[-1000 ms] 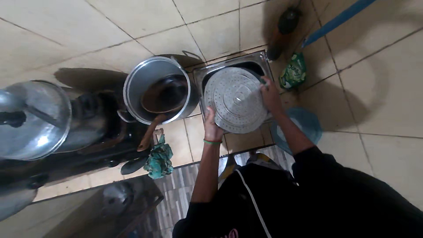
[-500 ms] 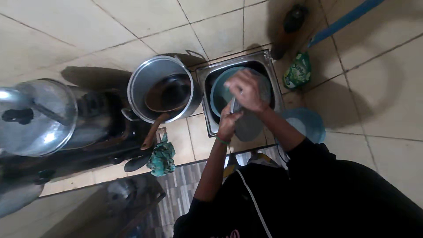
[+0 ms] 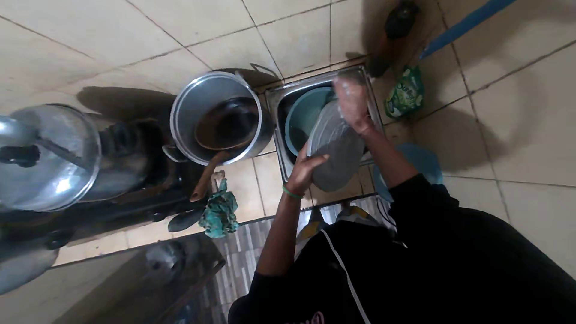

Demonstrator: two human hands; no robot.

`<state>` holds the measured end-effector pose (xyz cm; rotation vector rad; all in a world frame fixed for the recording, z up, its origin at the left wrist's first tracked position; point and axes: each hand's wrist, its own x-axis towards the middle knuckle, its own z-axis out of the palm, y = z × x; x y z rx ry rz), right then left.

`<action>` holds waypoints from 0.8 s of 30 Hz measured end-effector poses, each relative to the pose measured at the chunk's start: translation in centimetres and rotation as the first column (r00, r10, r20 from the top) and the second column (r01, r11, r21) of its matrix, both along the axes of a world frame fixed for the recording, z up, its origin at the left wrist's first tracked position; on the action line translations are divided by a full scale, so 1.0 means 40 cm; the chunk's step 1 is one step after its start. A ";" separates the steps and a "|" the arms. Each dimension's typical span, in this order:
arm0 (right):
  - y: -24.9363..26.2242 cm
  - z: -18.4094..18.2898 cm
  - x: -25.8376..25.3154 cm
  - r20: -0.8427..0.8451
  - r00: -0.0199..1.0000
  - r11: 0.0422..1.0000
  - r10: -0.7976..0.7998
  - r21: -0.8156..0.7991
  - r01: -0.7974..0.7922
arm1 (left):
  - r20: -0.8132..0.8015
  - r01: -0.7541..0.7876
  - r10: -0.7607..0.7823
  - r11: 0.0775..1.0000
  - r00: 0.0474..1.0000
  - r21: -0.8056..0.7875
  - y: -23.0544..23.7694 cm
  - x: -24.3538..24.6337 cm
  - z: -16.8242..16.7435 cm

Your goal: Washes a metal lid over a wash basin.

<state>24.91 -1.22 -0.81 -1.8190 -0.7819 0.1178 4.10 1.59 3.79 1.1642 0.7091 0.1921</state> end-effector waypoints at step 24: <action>0.037 0.024 -0.048 0.150 0.976 0.984 0.159 0.058 -0.169 | 0.109 -0.114 0.104 0.989 0.989 0.096 0.028 0.038 -0.002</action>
